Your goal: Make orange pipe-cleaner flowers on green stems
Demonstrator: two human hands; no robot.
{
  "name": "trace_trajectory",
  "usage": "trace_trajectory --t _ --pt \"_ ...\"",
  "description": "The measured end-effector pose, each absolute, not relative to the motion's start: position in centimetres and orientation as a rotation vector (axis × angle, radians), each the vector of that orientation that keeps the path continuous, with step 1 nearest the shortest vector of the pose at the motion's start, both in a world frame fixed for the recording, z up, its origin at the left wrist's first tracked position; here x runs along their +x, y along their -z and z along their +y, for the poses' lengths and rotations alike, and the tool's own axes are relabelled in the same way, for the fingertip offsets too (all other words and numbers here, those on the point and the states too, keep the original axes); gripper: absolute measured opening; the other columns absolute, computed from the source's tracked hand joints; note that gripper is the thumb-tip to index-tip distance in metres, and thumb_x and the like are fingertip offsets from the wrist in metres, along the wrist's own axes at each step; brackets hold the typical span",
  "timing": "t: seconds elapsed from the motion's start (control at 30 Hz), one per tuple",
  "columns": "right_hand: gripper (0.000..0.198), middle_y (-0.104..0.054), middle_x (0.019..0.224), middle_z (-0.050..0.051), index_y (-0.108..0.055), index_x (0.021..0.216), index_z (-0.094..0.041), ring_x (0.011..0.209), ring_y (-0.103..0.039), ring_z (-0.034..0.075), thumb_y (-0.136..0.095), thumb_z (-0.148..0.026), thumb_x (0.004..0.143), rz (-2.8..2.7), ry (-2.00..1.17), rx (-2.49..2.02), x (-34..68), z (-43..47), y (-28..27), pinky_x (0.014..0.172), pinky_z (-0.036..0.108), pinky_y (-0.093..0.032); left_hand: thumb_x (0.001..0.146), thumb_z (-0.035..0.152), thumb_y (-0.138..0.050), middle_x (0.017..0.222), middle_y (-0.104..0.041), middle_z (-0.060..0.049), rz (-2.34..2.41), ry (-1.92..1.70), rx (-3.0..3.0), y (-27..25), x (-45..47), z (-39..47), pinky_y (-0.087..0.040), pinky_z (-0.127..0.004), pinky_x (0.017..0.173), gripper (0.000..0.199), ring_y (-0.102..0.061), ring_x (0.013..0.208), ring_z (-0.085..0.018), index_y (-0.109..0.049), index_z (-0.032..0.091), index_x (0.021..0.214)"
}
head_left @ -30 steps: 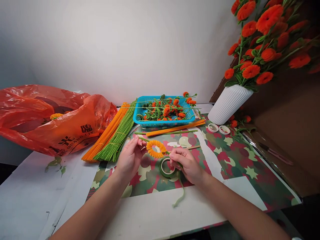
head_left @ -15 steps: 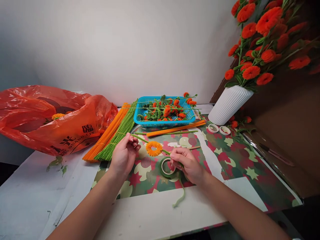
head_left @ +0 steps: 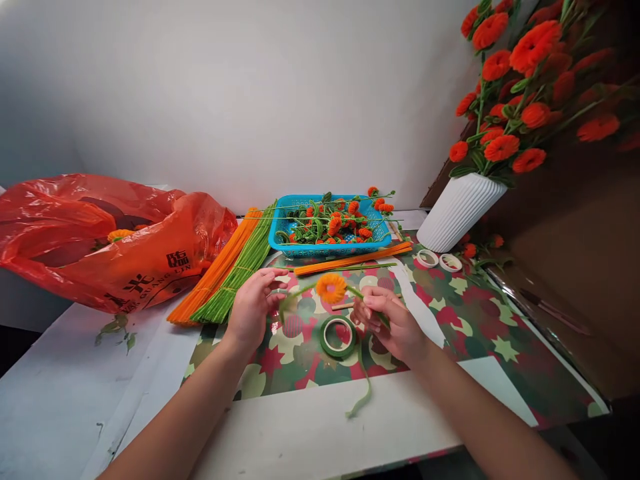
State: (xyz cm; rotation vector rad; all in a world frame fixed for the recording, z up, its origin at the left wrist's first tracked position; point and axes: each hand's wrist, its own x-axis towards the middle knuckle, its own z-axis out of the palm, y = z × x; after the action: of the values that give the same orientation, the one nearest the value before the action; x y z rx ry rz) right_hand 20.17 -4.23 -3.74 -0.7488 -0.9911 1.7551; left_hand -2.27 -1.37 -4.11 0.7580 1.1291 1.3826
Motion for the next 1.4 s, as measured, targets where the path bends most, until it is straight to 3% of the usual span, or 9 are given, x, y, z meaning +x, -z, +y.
trace_trajectory --t 0.07,0.17,0.33,0.57,0.73,0.93,1.4 --pt "0.027 -0.036 0.043 -0.008 -0.047 0.051 -0.018 0.042 -0.027 0.006 -0.059 -0.026 0.073 -1.022 -1.832 -0.714 20.6 -4.1 3.4 0.055 0.026 -0.032 0.072 0.036 -0.070 0.098 -0.070 -0.006 1.105 -1.335 0.900 4.0 -2.3 -1.5 -0.051 -0.022 0.063 0.024 -0.063 0.081 -0.017 -0.072 0.017 0.086" --pt "0.027 -0.034 0.043 -0.008 -0.048 0.050 -0.018 0.041 -0.027 0.007 -0.058 -0.027 0.074 -1.064 -1.961 -0.690 21.0 -3.9 3.1 0.056 0.026 -0.033 0.071 0.046 -0.072 0.101 -0.071 -0.011 0.959 -1.124 1.031 3.9 -2.3 -1.9 -0.052 -0.025 0.071 0.037 -0.065 0.089 -0.021 -0.073 0.016 0.093" --pt "0.024 -0.036 0.041 -0.007 -0.049 0.051 -0.018 0.042 -0.029 0.007 -0.059 -0.026 0.072 -1.112 -2.077 -0.770 21.0 -3.6 3.6 0.050 0.025 -0.029 0.068 0.059 -0.072 0.088 -0.070 -0.009 0.662 -0.642 1.028 4.0 -1.5 -3.1 -0.053 -0.028 0.060 0.059 -0.068 0.071 -0.021 -0.065 0.017 0.109" --pt "0.023 -0.046 0.050 -0.004 -0.052 0.053 -0.016 0.042 -0.030 0.005 -0.060 -0.026 0.073 -1.163 -2.128 -0.874 20.3 -3.6 4.6 0.042 0.023 -0.019 0.084 0.054 -0.058 0.080 -0.071 -0.006 0.792 -0.450 1.132 4.0 -0.5 -3.9 -0.045 -0.020 0.045 0.039 -0.064 0.050 -0.012 -0.056 0.016 0.092" --pt "0.027 -0.036 0.043 -0.007 -0.047 0.051 -0.017 0.041 -0.028 0.006 -0.059 -0.026 0.075 -1.176 -2.159 -0.830 20.6 -3.4 4.3 0.045 0.022 -0.024 0.084 0.054 -0.058 0.067 -0.070 -0.003 0.797 -0.412 1.180 3.5 -0.7 -3.8 -0.035 -0.015 0.036 0.039 -0.060 0.042 -0.009 -0.056 0.015 0.079" --pt "0.027 -0.034 0.043 -0.009 -0.044 0.052 -0.018 0.041 -0.026 0.005 -0.060 -0.023 0.074 -1.085 -2.191 -0.759 21.3 -3.0 4.1 0.053 0.022 -0.037 0.085 0.051 -0.058 0.062 -0.069 -0.003 0.744 -0.374 1.186 3.4 -1.1 -3.5 -0.038 -0.015 0.037 0.039 -0.062 0.043 -0.010 -0.059 0.014 0.074" --pt "0.029 -0.027 0.040 -0.010 -0.046 0.054 -0.017 0.038 -0.018 0.005 -0.058 -0.022 0.080 -1.051 -2.179 -0.694 23.4 -2.0 4.1 0.051 0.021 -0.035 0.086 0.050 -0.057 0.065 -0.071 -0.003 0.723 -0.326 1.218 3.3 -1.2 -3.4 -0.039 -0.015 0.038 0.037 -0.060 0.042 -0.008 -0.059 0.014 0.075"
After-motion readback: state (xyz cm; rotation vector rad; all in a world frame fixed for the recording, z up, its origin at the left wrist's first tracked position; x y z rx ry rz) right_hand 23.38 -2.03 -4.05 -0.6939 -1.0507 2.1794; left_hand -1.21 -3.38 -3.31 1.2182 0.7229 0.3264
